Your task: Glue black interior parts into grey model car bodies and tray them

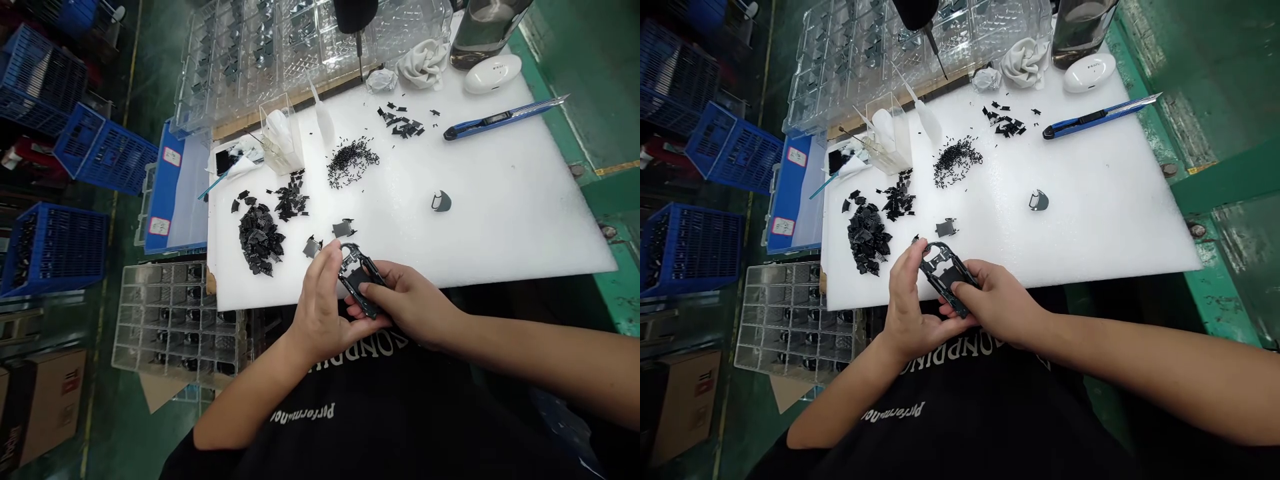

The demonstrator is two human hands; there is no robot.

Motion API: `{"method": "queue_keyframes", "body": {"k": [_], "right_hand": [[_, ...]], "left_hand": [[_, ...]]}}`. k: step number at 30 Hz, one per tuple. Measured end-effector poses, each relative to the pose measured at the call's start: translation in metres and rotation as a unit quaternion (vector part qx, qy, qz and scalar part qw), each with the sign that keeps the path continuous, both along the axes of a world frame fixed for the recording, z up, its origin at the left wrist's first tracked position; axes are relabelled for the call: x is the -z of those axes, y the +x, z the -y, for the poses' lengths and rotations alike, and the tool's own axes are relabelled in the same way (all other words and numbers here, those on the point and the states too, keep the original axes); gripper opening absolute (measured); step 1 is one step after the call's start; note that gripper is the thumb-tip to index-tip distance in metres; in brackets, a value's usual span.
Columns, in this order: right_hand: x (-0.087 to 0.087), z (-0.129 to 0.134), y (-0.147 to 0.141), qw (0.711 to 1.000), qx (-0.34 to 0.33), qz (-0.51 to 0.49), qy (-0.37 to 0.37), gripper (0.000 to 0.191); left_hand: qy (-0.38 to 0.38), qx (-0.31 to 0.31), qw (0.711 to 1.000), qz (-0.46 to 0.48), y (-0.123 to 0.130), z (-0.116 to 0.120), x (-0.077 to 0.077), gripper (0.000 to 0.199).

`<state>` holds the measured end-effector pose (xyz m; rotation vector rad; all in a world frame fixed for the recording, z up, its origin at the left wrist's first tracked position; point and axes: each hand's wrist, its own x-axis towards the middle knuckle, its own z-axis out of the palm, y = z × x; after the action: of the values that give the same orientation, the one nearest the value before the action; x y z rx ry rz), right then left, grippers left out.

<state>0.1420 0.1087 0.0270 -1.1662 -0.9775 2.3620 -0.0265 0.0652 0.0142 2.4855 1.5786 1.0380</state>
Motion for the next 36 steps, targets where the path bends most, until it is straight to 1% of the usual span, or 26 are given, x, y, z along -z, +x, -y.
{"method": "queue_keyframes", "body": {"k": [2,4,11,15,21,25,31,36], "right_hand": [[0.0004,0.0001,-0.0008,1.0,0.005,0.008,-0.014,0.01],[0.0002,0.0003,-0.0009,1.0,0.005,0.017,-0.009,0.014],[-0.0002,0.0011,0.0007,0.999,-0.013,0.031,0.041,0.019],[-0.0004,0.002,0.0017,0.997,-0.018,0.035,0.068,0.021],[-0.0008,0.0051,0.0021,0.998,0.012,0.02,0.064,0.021],[-0.0017,0.0046,0.0005,0.998,0.009,0.023,0.066,0.019],[-0.0025,0.0042,0.0005,0.996,-0.011,0.052,0.073,0.017],[-0.0014,0.0057,0.0017,0.998,0.004,0.027,0.055,0.017]], "left_hand": [[-0.003,0.004,1.0,0.001,0.0009,0.0012,0.0011,0.114],[-0.007,0.006,1.0,0.001,0.0016,0.0026,0.002,0.115],[-0.013,0.012,1.0,0.005,0.0033,0.0047,0.0024,0.116],[-0.008,0.006,1.0,-0.001,0.004,0.0054,0.0027,0.113],[0.004,0.003,1.0,-0.004,0.0054,0.0061,0.0021,0.112],[-0.003,0.003,1.0,-0.004,0.0041,0.0048,0.0011,0.111],[-0.001,0.01,1.0,0.007,0.0042,0.0063,0.0015,0.111],[0.009,0.011,1.0,0.01,0.0066,0.008,0.0026,0.111]]}}
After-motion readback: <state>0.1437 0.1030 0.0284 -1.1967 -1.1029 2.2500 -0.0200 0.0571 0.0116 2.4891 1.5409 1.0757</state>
